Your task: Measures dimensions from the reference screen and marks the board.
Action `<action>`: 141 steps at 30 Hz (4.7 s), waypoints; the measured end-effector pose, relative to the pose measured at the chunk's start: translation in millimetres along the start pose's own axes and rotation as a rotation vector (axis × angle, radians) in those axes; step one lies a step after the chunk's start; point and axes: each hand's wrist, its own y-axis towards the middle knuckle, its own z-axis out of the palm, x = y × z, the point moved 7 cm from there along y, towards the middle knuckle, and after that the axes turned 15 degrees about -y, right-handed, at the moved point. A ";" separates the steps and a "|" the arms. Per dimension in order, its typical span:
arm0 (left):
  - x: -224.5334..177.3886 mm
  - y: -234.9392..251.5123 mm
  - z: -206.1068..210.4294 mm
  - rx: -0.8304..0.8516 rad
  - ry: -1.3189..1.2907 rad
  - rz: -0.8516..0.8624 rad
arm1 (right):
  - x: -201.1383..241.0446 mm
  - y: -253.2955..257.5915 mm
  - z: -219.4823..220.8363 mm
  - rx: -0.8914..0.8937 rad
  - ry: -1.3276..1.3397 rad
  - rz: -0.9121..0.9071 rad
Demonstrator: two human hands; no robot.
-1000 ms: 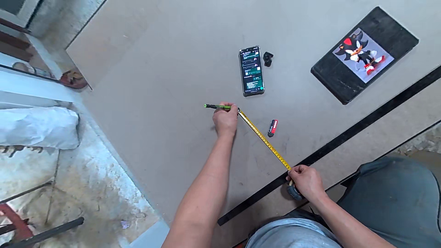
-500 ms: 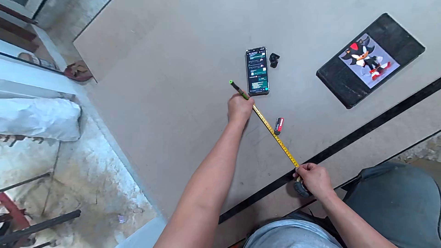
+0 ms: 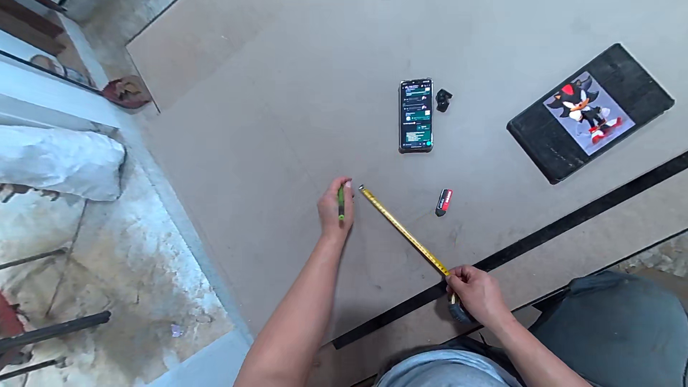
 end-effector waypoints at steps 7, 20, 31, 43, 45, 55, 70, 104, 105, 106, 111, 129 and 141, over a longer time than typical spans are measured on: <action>38.6 -18.7 -49.7 -0.029 0.225 -0.036 | 83.0 44.7 -30.8 -0.078 -0.481 -0.408; 58.2 20.5 -88.5 0.089 0.114 -0.099 | 209.4 160.8 -119.6 -0.130 -1.053 -0.298; 65.5 34.3 -90.8 0.164 -0.066 -0.063 | 253.5 205.1 -148.1 -0.217 -1.157 -0.484; 69.5 35.5 -89.7 0.066 -0.089 -0.039 | 252.7 213.6 -152.0 -0.178 -1.197 -0.534; 69.5 36.0 -89.2 0.070 -0.088 -0.022 | 253.0 214.0 -152.2 -0.181 -1.197 -0.525; 63.7 24.6 -84.4 0.058 -0.032 0.004 | 251.4 207.5 -134.6 -0.091 -1.256 -0.562; 57.8 9.3 -83.0 0.103 0.016 0.073 | 256.1 218.4 -128.5 0.080 -1.291 -0.571; 68.6 13.0 -84.4 0.111 0.028 -0.005 | 258.2 220.5 -126.2 0.128 -1.332 -0.551; 69.2 13.2 -83.9 0.117 0.034 -0.010 | 258.4 219.8 -126.0 0.133 -1.336 -0.552; 69.5 13.6 -83.2 0.127 0.041 -0.009 | 258.4 219.2 -125.8 0.138 -1.343 -0.555; 68.1 12.5 -84.3 0.143 0.016 0.004 | 258.9 220.0 -123.4 0.132 -1.361 -0.551; -29.3 38.0 82.0 0.098 -0.423 0.153 | 255.6 223.4 -130.5 0.084 -1.251 -0.488; -25.1 39.0 79.1 -0.003 -0.434 0.094 | 255.5 221.7 -131.3 0.096 -1.233 -0.519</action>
